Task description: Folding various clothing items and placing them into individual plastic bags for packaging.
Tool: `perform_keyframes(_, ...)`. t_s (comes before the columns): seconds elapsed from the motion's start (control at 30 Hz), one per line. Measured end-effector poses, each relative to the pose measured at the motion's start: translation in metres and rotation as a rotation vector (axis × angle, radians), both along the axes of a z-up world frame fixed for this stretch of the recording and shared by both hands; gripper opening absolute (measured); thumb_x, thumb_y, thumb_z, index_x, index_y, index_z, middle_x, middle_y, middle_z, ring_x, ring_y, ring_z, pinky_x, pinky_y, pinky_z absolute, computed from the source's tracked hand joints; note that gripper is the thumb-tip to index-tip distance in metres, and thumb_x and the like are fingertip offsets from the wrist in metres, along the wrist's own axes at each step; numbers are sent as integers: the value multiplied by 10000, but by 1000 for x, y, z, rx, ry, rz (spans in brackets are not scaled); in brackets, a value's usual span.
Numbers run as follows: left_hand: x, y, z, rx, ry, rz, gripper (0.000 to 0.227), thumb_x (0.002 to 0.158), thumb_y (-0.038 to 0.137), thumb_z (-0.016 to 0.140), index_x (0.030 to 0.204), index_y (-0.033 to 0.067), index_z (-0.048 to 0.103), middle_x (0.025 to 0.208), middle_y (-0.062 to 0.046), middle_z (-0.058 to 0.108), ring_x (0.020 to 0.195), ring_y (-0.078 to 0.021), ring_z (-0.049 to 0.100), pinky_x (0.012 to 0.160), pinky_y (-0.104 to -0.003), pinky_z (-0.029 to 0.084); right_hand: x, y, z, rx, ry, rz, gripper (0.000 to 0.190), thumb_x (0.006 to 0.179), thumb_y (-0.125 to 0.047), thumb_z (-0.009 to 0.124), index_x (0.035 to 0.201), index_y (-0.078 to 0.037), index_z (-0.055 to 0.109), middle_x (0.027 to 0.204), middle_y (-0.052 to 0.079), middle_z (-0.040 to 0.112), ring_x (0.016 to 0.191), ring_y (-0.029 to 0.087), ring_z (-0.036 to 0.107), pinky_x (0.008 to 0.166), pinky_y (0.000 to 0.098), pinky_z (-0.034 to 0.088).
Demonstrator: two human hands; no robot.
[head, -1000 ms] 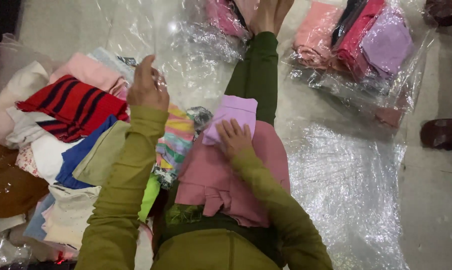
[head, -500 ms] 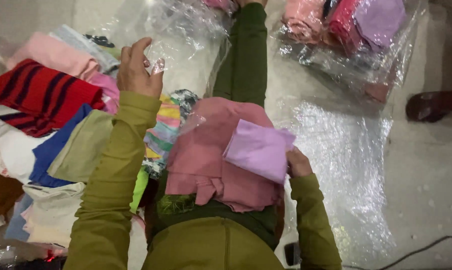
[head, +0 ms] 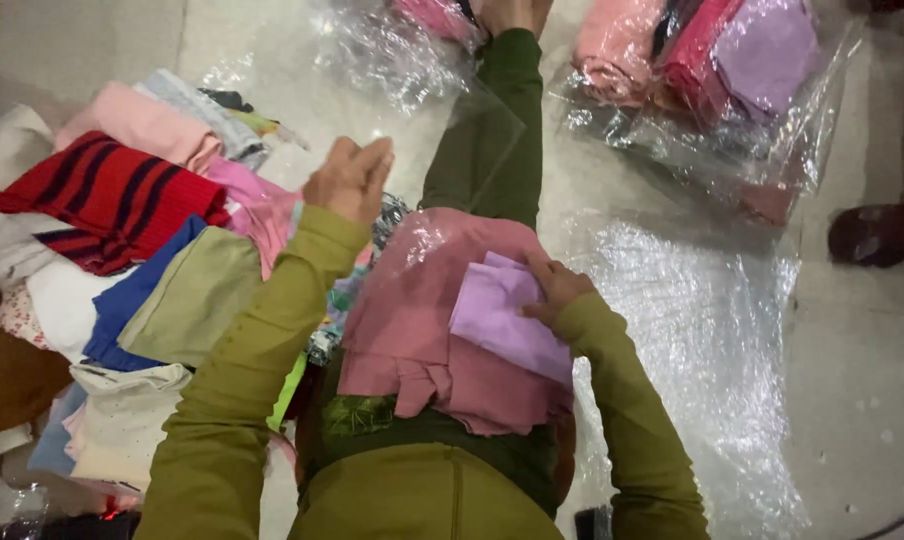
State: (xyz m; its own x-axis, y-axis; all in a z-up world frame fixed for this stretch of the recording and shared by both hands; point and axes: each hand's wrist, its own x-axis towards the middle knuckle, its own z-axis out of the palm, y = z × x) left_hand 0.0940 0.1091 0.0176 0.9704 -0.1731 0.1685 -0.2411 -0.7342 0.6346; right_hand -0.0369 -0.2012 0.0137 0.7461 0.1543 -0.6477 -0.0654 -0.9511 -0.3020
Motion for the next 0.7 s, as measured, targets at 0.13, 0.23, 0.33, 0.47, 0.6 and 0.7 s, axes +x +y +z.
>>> perform_keyframes(0.13, -6, -19, -12, 112, -79, -70, 251, 1097, 387, 516, 1189, 237, 696, 857, -67, 557, 726, -398, 688, 683, -556, 579, -17, -7, 19, 22, 212, -279, 726, 889, -395, 707, 1541, -405, 390, 1355, 58, 680, 1231, 360, 651, 1075, 455, 520)
perform_keyframes(0.23, -6, -34, -28, 139, -69, -93, 264, 1098, 428, 469, 1189, 273, 662, 849, -62, 580, 735, -392, 697, 708, -551, 585, -37, -7, 41, 483, 207, -478, 515, 831, -218, 781, 1333, -201, 664, 1244, 119, 736, 1143, 325, 686, 1007, 469, 545)
perform_keyframes(0.33, -8, -45, -40, 181, -15, -147, 301, 1103, 441, 411, 1262, 280, 610, 861, -54, 607, 721, -367, 708, 734, -547, 590, -55, -6, 35, 890, 113, -602, 395, 770, -54, 836, 1157, -56, 757, 1055, 109, 751, 950, 260, 711, 866, 440, 591)
perform_keyframes(0.47, -20, -57, -37, 190, 57, -221, 371, 1114, 371, 384, 1448, 250, 492, 895, -74, 663, 772, -354, 730, 784, -559, 598, -54, 28, 40, 1172, -47, -1067, 522, 766, 8, 818, 1263, -17, 662, 1042, 193, 739, 884, 336, 741, 750, 526, 623)
perform_keyframes(0.6, -40, -71, 7, 192, 229, -361, 550, 1065, 396, 442, 1587, 325, 285, 1125, -117, 672, 968, -376, 724, 853, -594, 576, -33, 30, -57, 1340, -162, -1290, 466, 800, 36, 791, 1236, -51, 651, 1055, 191, 742, 877, 358, 755, 701, 501, 640)
perform_keyframes(0.7, -71, -96, 44, 118, 591, -301, 648, 1002, 581, 186, 886, 122, 628, 784, -20, 613, 657, -178, 542, 657, -357, 495, -18, 33, -65, 1283, -114, -1265, 478, 803, -22, 832, 1239, -98, 654, 1065, 168, 741, 884, 348, 747, 702, 473, 640)
